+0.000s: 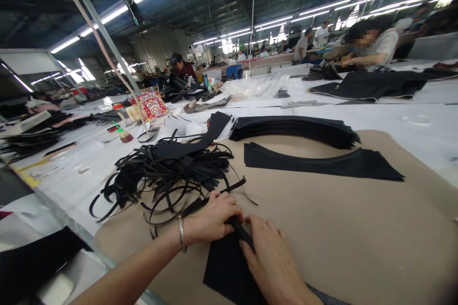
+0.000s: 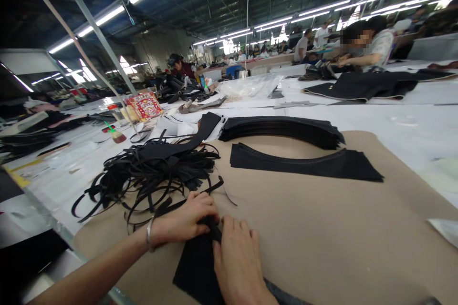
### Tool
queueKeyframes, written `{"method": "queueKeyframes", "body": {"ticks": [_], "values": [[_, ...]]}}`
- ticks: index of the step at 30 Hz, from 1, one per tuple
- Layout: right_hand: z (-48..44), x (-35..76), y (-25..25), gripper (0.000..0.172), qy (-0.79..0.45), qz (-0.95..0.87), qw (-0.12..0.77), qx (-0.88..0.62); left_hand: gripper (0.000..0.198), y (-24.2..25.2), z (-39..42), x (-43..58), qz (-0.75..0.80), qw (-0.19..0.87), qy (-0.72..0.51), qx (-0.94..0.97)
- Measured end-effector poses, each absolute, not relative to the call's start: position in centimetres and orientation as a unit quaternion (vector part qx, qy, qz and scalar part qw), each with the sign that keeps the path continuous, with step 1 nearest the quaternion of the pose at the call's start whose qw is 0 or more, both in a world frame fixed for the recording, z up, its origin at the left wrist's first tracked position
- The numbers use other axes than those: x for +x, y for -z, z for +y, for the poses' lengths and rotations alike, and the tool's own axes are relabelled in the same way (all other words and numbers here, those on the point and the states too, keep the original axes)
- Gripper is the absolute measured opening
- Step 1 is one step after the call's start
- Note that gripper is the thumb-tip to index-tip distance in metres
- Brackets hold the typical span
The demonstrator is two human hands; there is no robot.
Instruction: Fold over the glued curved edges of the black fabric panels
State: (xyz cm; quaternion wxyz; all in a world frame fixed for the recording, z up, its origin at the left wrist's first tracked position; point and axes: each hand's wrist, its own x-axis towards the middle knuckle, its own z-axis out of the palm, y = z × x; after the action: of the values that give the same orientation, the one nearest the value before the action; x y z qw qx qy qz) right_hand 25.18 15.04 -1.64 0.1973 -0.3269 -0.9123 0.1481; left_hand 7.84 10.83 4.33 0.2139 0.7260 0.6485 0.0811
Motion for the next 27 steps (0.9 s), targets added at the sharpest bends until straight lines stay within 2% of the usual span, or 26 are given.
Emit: {"method": "queueKeyframes", "body": {"ticks": [3, 9, 14, 21, 27], "values": [[14.9, 24.7, 1.4, 0.019, -0.167, -0.903, 0.210, -0.335, 0.016, -4.3, 11.2, 7.7, 0.641, 0.223, -0.083, 0.730], [14.7, 24.7, 1.9, 0.018, -0.218, -0.896, 0.204, -0.328, 0.021, -3.9, 11.0, 7.4, 0.625, 0.223, -0.103, 0.741], [14.4, 25.6, 2.7, 0.025, -0.253, -0.900, 0.198, -0.295, 0.021, -3.6, 10.3, 7.4, 0.622, 0.197, -0.120, 0.749], [13.9, 26.2, 3.7, 0.035, -0.249, -0.909, 0.209, -0.262, 0.026, -3.3, 9.3, 7.3, 0.585, 0.121, -0.105, 0.795], [13.8, 26.4, 3.3, 0.043, -0.248, -0.927, 0.135, -0.248, 0.024, -1.8, 8.5, 6.2, 0.528, 0.041, -0.120, 0.839]]}}
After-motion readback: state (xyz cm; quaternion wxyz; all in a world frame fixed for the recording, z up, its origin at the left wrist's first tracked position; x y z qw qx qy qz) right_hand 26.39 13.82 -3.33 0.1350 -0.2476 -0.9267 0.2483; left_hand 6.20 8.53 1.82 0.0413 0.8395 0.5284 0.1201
